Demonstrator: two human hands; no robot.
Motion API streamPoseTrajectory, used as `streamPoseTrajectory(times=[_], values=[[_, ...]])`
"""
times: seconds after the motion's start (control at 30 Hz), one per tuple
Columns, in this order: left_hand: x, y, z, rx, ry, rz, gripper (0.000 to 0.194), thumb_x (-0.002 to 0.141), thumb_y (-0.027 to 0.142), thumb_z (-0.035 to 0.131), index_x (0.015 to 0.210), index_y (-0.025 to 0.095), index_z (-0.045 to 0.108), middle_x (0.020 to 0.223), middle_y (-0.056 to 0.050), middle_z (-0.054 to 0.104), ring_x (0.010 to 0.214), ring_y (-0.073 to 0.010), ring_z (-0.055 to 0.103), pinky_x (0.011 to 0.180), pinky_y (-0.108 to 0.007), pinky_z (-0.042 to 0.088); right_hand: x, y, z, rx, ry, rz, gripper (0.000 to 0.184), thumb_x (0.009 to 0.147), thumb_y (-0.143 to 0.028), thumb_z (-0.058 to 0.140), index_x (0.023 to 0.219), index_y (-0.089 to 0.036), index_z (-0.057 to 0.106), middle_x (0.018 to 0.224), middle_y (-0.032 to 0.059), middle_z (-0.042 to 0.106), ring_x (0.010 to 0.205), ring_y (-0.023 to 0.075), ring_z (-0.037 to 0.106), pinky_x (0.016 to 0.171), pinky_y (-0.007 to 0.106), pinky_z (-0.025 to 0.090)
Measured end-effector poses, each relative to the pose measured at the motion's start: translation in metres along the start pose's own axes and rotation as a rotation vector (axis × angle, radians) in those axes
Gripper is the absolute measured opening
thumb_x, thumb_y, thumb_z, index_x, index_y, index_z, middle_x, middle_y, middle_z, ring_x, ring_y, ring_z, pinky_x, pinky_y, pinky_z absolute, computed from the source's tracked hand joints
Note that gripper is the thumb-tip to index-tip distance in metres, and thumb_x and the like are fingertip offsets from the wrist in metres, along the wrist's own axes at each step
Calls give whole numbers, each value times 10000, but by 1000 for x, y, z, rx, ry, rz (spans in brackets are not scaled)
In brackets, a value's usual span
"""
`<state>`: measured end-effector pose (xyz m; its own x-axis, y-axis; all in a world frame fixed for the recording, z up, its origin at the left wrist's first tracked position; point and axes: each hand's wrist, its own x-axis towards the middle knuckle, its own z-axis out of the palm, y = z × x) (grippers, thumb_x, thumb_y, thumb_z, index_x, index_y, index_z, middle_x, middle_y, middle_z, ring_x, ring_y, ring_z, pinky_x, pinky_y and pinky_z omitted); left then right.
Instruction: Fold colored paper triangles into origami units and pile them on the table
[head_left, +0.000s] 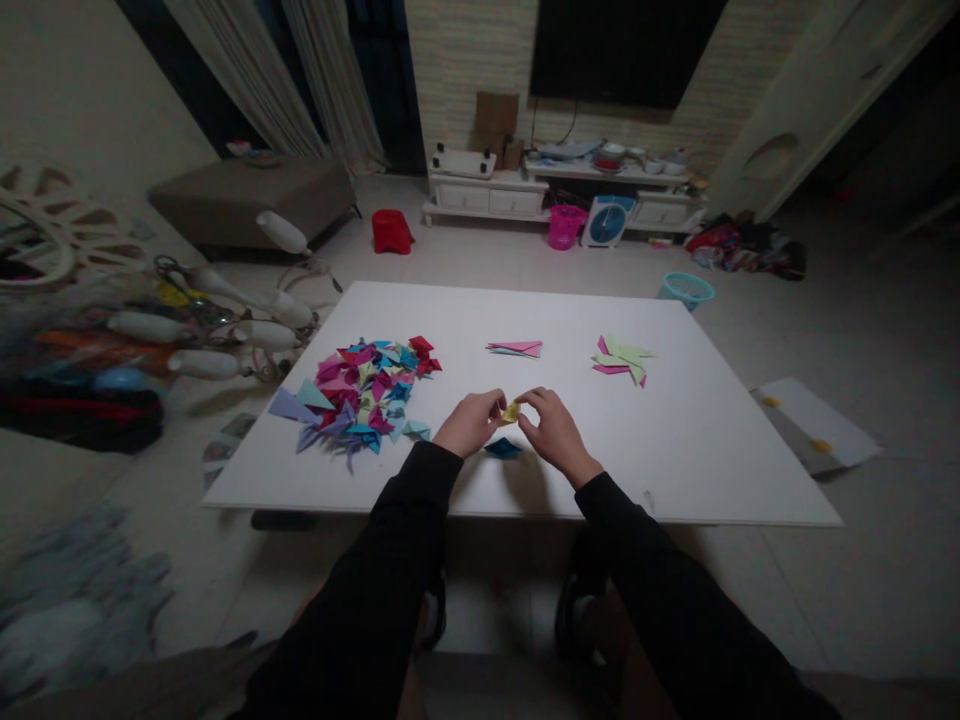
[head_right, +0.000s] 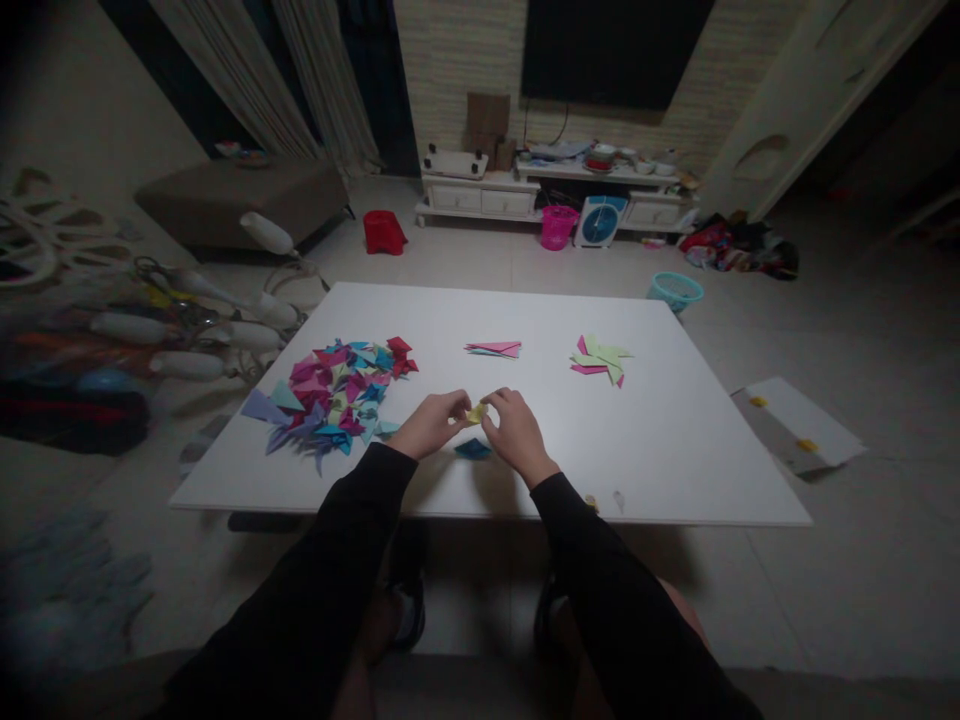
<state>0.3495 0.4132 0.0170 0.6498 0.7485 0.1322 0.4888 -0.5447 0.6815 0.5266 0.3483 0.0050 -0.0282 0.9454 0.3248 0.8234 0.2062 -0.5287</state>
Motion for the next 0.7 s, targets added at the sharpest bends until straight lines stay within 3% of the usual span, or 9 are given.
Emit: streamPoseTrajectory(times=[0.17,0.47,0.7], values=[[3,0,8,15,-71,84,245,781,43,562,960,198,624,826,-11,720,792,-158,676,766,-252,475,-3,5,-3,44,26,-41,242,888,-177,571,1108,-219,663,1299,105,594,1235,256,501,1061,444,417],[25,-8,12,21,-50,97,277,741,-1,539,909,193,643,854,-26,720,841,-171,675,802,-264,483,12,9,-6,-9,-97,-46,126,919,-264,599,910,-202,709,990,77,668,997,232,550,896,373,461],[27,-8,16,11,-43,81,306,723,-26,535,919,193,623,844,-17,715,838,-171,677,803,-274,489,14,11,-7,-60,-159,-49,123,924,-264,631,854,-196,706,928,59,660,942,216,538,814,335,442]])
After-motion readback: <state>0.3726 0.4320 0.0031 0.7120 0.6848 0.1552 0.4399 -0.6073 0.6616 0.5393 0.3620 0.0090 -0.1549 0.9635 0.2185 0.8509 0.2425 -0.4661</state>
